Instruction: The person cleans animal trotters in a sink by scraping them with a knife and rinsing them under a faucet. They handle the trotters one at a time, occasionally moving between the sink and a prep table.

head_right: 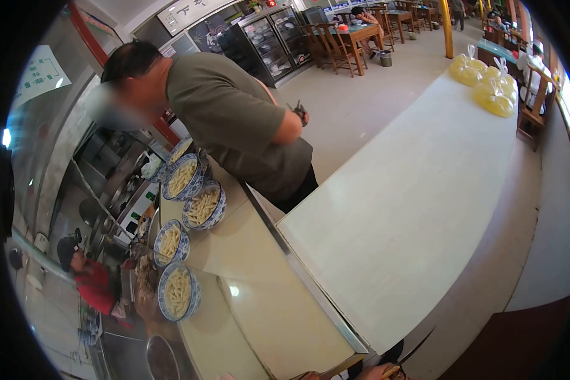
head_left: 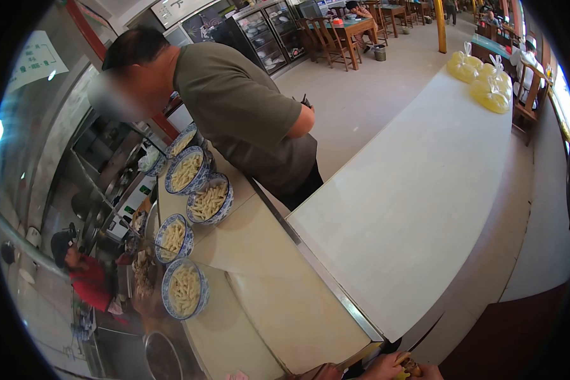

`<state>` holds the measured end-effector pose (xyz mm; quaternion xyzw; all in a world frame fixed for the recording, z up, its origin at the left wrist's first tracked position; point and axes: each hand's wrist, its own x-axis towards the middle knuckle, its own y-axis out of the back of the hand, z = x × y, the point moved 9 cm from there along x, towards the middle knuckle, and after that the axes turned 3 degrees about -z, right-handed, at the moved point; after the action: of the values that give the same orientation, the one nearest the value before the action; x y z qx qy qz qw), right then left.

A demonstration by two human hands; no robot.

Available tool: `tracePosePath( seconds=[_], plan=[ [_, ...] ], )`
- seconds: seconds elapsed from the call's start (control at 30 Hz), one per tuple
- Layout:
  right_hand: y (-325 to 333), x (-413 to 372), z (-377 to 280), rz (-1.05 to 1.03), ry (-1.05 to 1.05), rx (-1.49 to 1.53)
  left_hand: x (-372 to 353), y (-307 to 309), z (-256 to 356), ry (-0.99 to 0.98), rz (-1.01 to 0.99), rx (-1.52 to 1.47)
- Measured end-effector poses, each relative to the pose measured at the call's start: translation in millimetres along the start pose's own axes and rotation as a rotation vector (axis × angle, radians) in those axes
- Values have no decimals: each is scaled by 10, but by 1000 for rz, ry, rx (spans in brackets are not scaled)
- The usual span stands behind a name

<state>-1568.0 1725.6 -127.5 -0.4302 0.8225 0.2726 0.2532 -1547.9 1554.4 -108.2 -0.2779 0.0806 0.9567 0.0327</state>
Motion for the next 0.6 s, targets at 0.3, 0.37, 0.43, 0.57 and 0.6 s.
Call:
tracePosePath(
  seconds=[0.3, 0.37, 0.43, 0.57, 0.6],
  plan=[
    [7, -149, 132, -42, -35, -21, -91, -175, 14, -20, 30, -15],
    [29, -260, 172, -1, 48, -57, -118, -390, -153, 5, 0, -166],
    [67, -411, 274, 80, 148, -114, -96, -624, -331, 21, -46, -301],
    [20, -762, 510, 132, 132, -66, -255, -812, -91, -159, -143, 96],
    [25, -908, 397, 158, 152, -61, -346, -888, 10, -190, -228, 47]
  ],
)
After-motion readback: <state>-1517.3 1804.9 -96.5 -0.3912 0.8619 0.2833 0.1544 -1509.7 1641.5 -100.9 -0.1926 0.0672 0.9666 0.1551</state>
